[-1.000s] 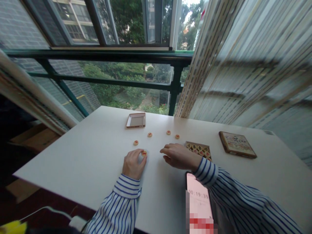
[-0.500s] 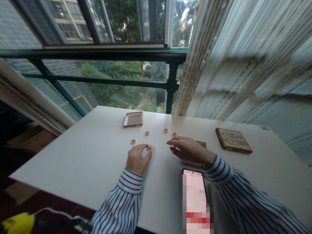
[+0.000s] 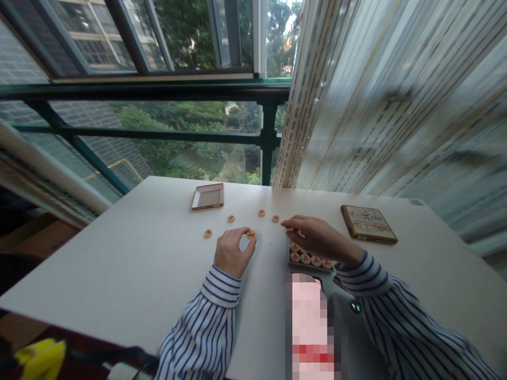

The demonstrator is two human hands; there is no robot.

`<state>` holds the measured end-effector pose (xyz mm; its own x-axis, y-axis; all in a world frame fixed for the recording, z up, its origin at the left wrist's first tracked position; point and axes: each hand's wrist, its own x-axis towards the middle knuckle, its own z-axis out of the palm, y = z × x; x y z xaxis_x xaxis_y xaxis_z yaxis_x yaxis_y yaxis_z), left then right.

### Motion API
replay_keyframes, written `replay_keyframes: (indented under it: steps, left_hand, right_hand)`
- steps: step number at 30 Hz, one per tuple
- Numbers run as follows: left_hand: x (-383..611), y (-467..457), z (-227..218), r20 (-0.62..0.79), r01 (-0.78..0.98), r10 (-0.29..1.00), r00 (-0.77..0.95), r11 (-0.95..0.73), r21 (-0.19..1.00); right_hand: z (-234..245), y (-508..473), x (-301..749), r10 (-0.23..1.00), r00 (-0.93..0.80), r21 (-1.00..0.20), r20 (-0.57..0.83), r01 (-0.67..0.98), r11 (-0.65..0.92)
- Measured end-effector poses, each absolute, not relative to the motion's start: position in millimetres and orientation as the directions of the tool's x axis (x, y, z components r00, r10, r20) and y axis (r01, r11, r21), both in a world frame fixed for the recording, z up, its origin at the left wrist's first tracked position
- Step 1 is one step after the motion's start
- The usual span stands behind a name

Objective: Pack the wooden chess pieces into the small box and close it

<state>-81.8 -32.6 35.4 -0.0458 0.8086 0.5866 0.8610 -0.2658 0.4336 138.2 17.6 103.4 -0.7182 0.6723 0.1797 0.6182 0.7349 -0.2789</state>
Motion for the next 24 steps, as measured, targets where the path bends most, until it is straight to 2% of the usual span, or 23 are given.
replay_keyframes:
  steps: [16, 24]
  left_hand:
    - [-32.9, -7.2, 62.8, 0.588, 0.81, 0.808, 0.046, -0.374, 0.451]
    - [-15.0, 5.3, 66.9, 0.566, 0.782, 0.819, 0.097, -0.414, 0.466]
  right_hand:
    - [99.6, 24.9, 166.8, 0.721, -0.642, -0.362, 0.262, 0.627, 0.689]
    - [94.9, 30.6, 173.0, 0.77, -0.552, -0.462, 0.32, 0.619, 0.636]
